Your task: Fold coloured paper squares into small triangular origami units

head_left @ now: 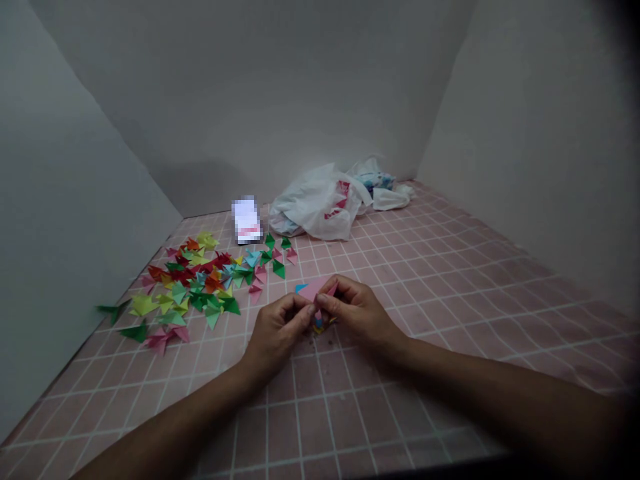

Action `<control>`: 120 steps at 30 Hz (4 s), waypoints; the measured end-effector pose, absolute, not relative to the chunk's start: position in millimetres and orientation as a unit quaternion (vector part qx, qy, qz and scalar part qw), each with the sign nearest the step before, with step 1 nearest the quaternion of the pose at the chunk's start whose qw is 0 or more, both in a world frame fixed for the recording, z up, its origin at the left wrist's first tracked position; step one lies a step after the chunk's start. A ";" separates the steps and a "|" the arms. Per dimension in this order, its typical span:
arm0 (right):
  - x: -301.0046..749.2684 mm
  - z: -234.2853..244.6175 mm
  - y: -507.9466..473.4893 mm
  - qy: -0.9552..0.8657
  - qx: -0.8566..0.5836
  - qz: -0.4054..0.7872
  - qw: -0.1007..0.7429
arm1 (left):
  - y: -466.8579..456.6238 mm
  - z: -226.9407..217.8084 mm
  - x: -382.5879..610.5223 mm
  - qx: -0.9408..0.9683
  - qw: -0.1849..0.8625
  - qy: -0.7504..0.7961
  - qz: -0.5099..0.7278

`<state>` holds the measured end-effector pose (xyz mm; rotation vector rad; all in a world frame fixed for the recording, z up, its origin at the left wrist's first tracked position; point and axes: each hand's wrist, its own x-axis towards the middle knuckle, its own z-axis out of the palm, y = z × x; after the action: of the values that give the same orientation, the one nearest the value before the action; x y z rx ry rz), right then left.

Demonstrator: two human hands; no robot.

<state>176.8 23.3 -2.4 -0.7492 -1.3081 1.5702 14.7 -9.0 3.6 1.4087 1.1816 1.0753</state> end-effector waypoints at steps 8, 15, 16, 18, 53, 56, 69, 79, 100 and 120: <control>178.7 -3.2 27.8 -0.546 -0.291 0.654 0.435 | -9.1 3.3 12.5 0.600 0.481 0.471 0.431; 177.7 -4.5 29.1 -0.545 -0.282 0.679 0.403 | -3.2 1.4 9.7 0.547 0.504 0.459 0.486; 177.6 -4.3 28.7 -0.546 -0.287 0.679 0.398 | -2.6 0.4 8.9 0.539 0.507 0.462 0.490; 177.2 -4.2 28.2 -0.556 -0.301 0.671 0.386 | -1.9 -1.5 7.7 0.523 0.525 0.459 0.490; 175.0 0.9 19.8 -0.614 -0.350 0.579 0.407 | -10.4 2.6 12.0 0.554 0.483 0.468 0.491; 175.7 1.5 20.7 -0.621 -0.338 0.580 0.404 | -10.4 3.7 13.2 0.560 0.463 0.472 0.499; 175.5 1.3 18.6 -0.602 -0.279 0.604 0.443 | -11.0 11.3 14.5 0.541 0.480 0.471 0.505; 181.4 1.2 24.5 -0.717 -0.285 0.451 0.448 | -7.4 7.3 10.8 0.502 0.521 0.437 0.534; 180.3 0.5 19.4 -0.713 -0.314 0.442 0.446 | -12.7 5.1 11.2 0.596 0.349 0.482 0.539; 179.9 -1.2 22.2 -0.684 -0.311 0.477 0.456 | -10.2 8.5 9.3 0.659 0.305 0.493 0.478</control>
<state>179.9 22.2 -1.2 -0.7675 -1.6862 1.1756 9.3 -10.2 8.5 1.7458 1.3057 1.2663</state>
